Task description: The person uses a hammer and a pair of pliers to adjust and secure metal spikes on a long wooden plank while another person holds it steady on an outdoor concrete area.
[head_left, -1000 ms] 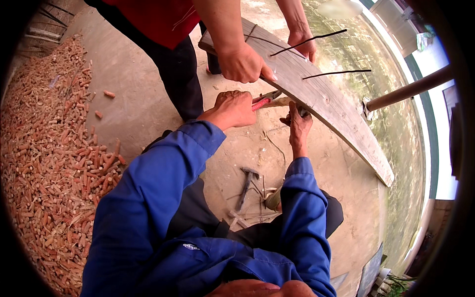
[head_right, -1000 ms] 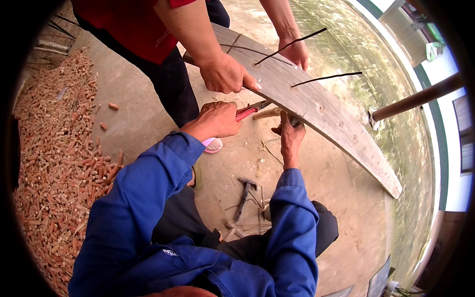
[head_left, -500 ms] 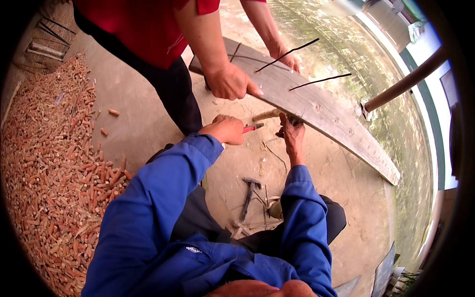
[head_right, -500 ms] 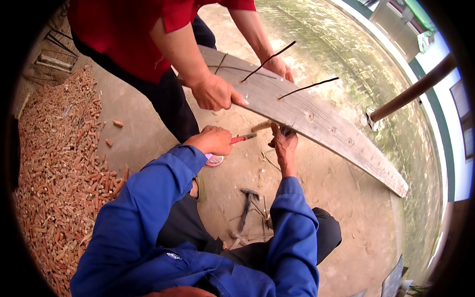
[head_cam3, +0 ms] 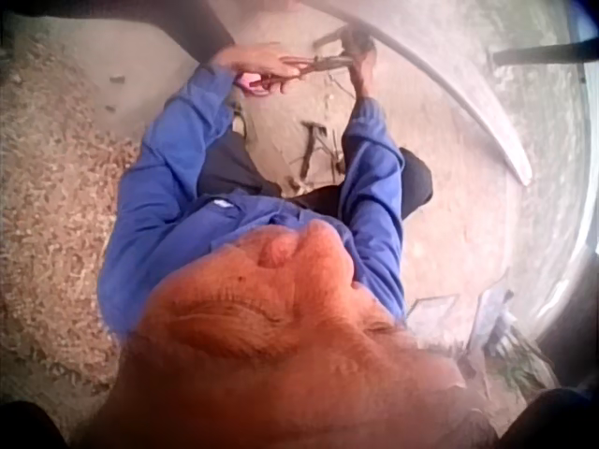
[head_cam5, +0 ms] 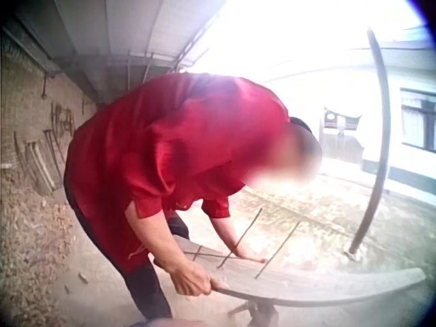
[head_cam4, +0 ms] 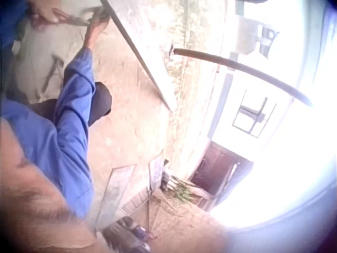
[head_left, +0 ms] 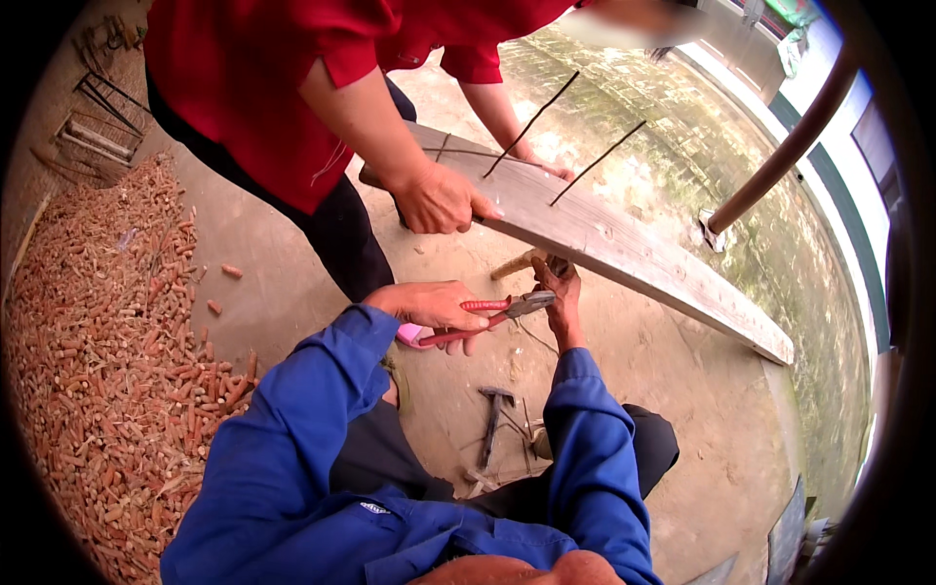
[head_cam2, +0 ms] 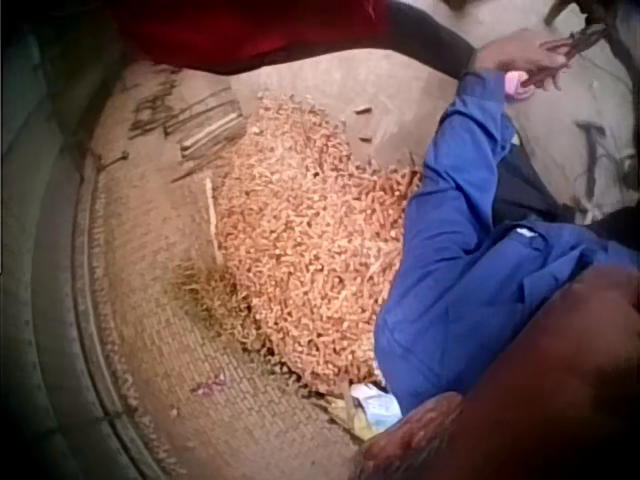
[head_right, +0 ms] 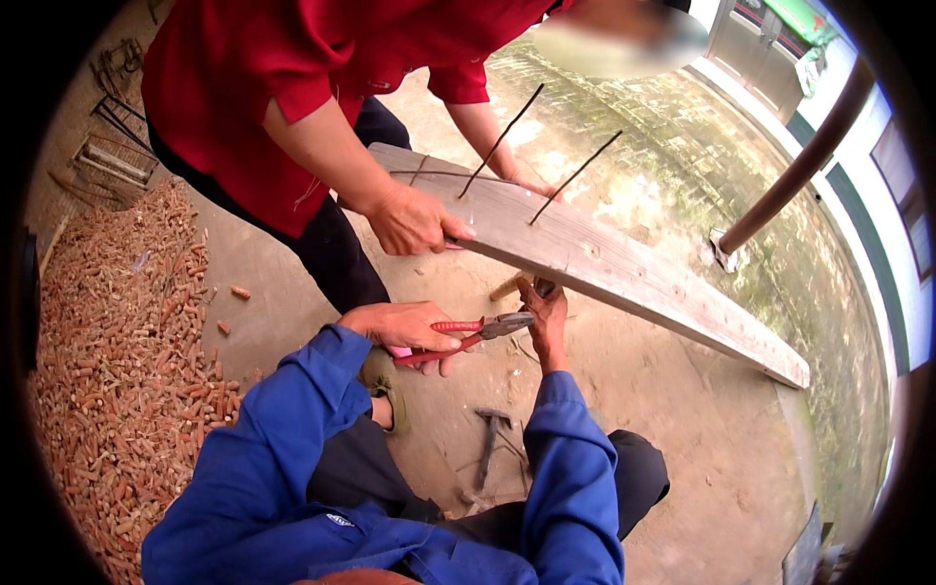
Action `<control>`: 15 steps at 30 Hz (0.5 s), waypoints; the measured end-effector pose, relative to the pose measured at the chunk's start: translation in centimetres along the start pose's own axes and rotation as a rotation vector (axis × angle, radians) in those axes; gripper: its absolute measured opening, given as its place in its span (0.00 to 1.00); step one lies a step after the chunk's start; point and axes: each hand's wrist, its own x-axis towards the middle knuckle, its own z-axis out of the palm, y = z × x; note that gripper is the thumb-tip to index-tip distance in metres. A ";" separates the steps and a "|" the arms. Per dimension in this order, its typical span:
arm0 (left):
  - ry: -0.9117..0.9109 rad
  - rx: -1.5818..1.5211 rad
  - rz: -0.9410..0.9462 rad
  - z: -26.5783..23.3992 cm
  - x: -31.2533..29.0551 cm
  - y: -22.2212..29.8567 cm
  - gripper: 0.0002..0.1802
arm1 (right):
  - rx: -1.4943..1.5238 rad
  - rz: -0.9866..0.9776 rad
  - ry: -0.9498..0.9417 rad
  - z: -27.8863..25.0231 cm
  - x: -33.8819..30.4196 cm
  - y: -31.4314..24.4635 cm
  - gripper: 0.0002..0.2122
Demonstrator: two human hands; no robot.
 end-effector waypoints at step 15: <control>0.635 0.013 0.372 -1.0 3.0 0.8 0.18 | 0.083 0.127 0.049 -0.3 0.5 -1.1 0.17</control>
